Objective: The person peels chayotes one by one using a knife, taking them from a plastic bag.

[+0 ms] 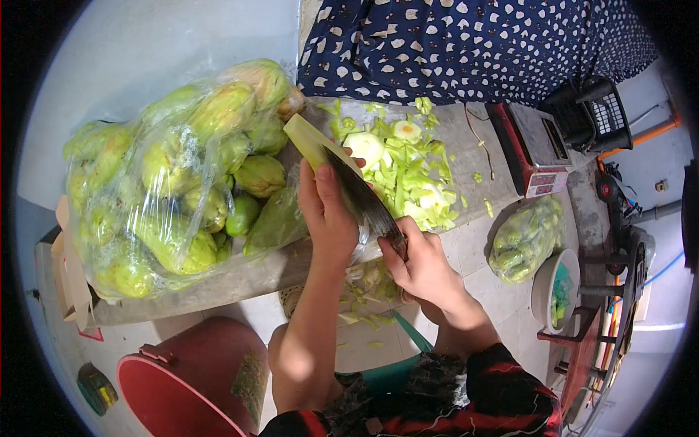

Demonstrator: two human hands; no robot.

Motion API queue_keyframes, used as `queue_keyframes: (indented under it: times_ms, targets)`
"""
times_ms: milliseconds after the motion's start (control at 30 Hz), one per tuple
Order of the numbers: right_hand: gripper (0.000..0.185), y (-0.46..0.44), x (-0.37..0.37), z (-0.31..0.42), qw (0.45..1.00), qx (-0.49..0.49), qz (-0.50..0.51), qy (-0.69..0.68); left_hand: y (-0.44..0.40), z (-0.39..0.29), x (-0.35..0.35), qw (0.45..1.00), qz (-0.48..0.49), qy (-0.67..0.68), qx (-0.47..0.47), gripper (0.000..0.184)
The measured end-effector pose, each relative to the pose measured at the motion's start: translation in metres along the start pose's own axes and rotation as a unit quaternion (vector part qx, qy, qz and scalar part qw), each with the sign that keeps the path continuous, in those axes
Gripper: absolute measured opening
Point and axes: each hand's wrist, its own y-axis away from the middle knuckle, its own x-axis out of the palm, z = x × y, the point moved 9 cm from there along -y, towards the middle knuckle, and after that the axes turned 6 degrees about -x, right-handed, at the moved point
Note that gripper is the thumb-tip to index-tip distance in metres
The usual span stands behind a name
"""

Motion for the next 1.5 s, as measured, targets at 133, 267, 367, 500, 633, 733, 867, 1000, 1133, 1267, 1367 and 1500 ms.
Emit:
queue_keyframes:
  times_ms: [133,267,367,500,633,733,867,1000,1133,1267,1367,1500]
  targets:
    - [0.02,0.009,0.008,0.002,0.998,-0.006,-0.045,0.048,0.002,0.005,0.004,0.999,-0.02,0.036,-0.025,0.049]
    - [0.018,0.012,0.004,0.024,0.992,-0.079,-0.068,0.078,-0.003,0.03,-0.016,0.977,-0.076,0.141,-0.141,0.055]
    - [0.022,0.021,-0.016,0.002,0.991,0.034,-0.039,-0.126,-0.016,0.013,-0.025,0.956,-0.053,0.262,-0.124,0.055]
    - [0.044,0.007,-0.023,-0.036,0.929,0.097,0.043,-0.355,-0.01,-0.017,-0.001,0.919,0.126,0.333,-0.168,0.065]
    - [0.043,0.01,-0.024,-0.057,0.887,0.099,0.055,-0.447,-0.002,-0.027,0.015,0.89,0.215,0.354,-0.192,0.067]
    - [0.042,0.012,-0.02,-0.06,0.886,0.09,0.079,-0.448,-0.004,-0.018,0.007,0.904,0.178,0.328,-0.208,0.067]
    - [0.04,0.015,-0.021,-0.067,0.873,0.098,0.077,-0.471,-0.003,-0.018,0.011,0.9,0.171,0.344,-0.204,0.062]
    - [0.039,0.016,-0.021,-0.071,0.868,0.088,0.089,-0.48,-0.002,-0.017,0.014,0.914,0.159,0.309,-0.209,0.066]
    - [0.038,0.017,-0.016,-0.074,0.856,0.109,0.097,-0.496,0.0,-0.009,0.013,0.916,0.144,0.289,-0.239,0.063]
    - [0.035,0.018,-0.003,-0.071,0.841,0.112,0.107,-0.518,0.006,0.008,0.019,0.913,0.178,0.26,-0.26,0.06]
    - [0.035,0.016,0.001,-0.07,0.833,0.108,0.107,-0.533,0.009,0.009,0.025,0.922,0.163,0.237,-0.259,0.058]
    - [0.036,0.016,0.006,-0.069,0.825,0.116,0.093,-0.546,0.012,0.016,0.017,0.934,0.094,0.217,-0.266,0.052]
